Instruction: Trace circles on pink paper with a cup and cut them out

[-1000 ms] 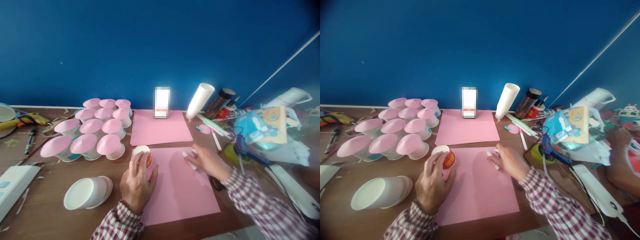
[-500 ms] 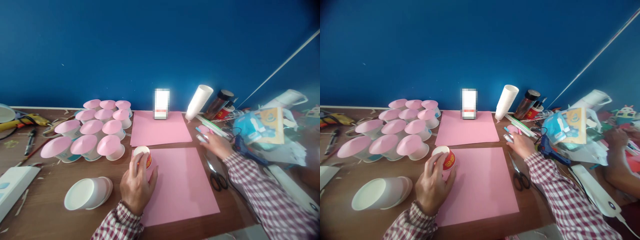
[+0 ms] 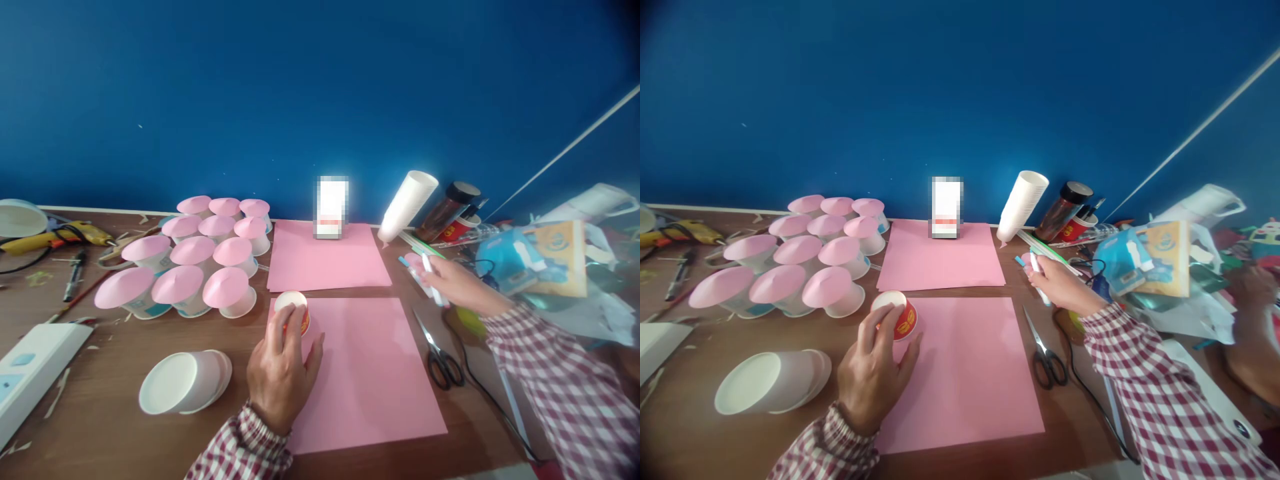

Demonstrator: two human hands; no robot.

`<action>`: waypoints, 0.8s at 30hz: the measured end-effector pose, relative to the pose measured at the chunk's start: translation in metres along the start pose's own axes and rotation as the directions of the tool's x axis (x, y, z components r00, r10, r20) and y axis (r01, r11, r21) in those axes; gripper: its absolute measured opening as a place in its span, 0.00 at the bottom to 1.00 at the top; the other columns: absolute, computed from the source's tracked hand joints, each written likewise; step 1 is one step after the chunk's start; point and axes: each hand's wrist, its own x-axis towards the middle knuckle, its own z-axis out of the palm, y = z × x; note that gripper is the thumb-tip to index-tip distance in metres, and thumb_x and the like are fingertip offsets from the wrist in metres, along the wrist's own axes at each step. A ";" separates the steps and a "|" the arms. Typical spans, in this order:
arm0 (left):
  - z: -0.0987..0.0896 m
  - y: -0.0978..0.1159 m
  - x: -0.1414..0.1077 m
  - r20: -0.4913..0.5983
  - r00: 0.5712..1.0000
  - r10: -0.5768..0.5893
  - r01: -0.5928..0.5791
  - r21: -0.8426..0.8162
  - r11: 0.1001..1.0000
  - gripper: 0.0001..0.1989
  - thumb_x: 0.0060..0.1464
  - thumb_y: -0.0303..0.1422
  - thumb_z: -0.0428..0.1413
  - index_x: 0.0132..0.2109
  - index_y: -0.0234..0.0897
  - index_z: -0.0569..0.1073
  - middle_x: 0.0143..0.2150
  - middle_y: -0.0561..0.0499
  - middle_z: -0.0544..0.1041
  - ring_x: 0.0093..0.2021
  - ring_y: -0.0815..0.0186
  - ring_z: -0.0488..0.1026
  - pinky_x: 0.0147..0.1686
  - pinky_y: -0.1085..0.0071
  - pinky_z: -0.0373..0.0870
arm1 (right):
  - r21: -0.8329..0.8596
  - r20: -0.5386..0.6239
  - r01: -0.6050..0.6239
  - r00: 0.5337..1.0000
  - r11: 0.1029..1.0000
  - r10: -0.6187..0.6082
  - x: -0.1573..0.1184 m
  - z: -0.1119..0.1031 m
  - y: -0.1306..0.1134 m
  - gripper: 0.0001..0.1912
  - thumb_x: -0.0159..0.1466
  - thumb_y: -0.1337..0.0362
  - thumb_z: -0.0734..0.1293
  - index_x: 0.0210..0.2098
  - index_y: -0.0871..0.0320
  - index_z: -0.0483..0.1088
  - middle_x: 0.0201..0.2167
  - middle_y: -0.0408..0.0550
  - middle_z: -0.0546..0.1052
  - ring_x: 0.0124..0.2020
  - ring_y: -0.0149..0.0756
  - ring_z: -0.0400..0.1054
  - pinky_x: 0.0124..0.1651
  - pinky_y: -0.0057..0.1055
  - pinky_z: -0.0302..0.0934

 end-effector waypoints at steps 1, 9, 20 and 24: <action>-0.001 0.000 0.000 0.002 1.000 0.001 -0.001 0.001 1.000 0.24 0.54 0.37 0.55 0.56 0.35 0.64 0.52 0.42 0.70 0.48 0.56 0.72 0.37 0.68 0.71 | 0.084 0.039 0.027 0.999 0.996 -0.030 0.000 -0.001 -0.006 0.17 0.65 0.58 0.56 0.48 0.56 0.66 0.39 0.48 0.78 0.36 0.36 0.73 0.30 0.25 0.63; -0.002 0.003 -0.003 0.012 0.999 -0.041 0.041 -0.013 0.999 0.26 0.53 0.36 0.55 0.58 0.33 0.61 0.54 0.39 0.70 0.44 0.56 0.74 0.33 0.67 0.72 | 0.195 0.051 0.058 0.996 0.979 -0.069 0.011 0.003 -0.045 0.18 0.59 0.58 0.63 0.48 0.55 0.60 0.27 0.45 0.77 0.26 0.38 0.71 0.26 0.29 0.60; -0.012 0.005 -0.005 0.117 0.992 -0.051 0.049 0.024 0.999 0.23 0.54 0.36 0.52 0.56 0.33 0.63 0.58 0.41 0.67 0.45 0.57 0.74 0.36 0.64 0.73 | 0.516 0.170 0.169 0.941 0.840 -0.294 0.032 0.010 -0.101 0.18 0.53 0.48 0.69 0.28 0.57 0.65 0.21 0.41 0.70 0.23 0.31 0.65 0.26 0.27 0.59; -0.016 0.009 -0.003 0.138 0.989 -0.060 0.055 0.041 0.998 0.22 0.54 0.35 0.52 0.55 0.32 0.66 0.58 0.43 0.68 0.42 0.60 0.74 0.35 0.66 0.74 | 0.663 0.272 0.043 0.916 0.747 -0.294 0.052 0.015 -0.114 0.18 0.58 0.48 0.66 0.38 0.57 0.69 0.30 0.49 0.77 0.28 0.34 0.70 0.28 0.29 0.63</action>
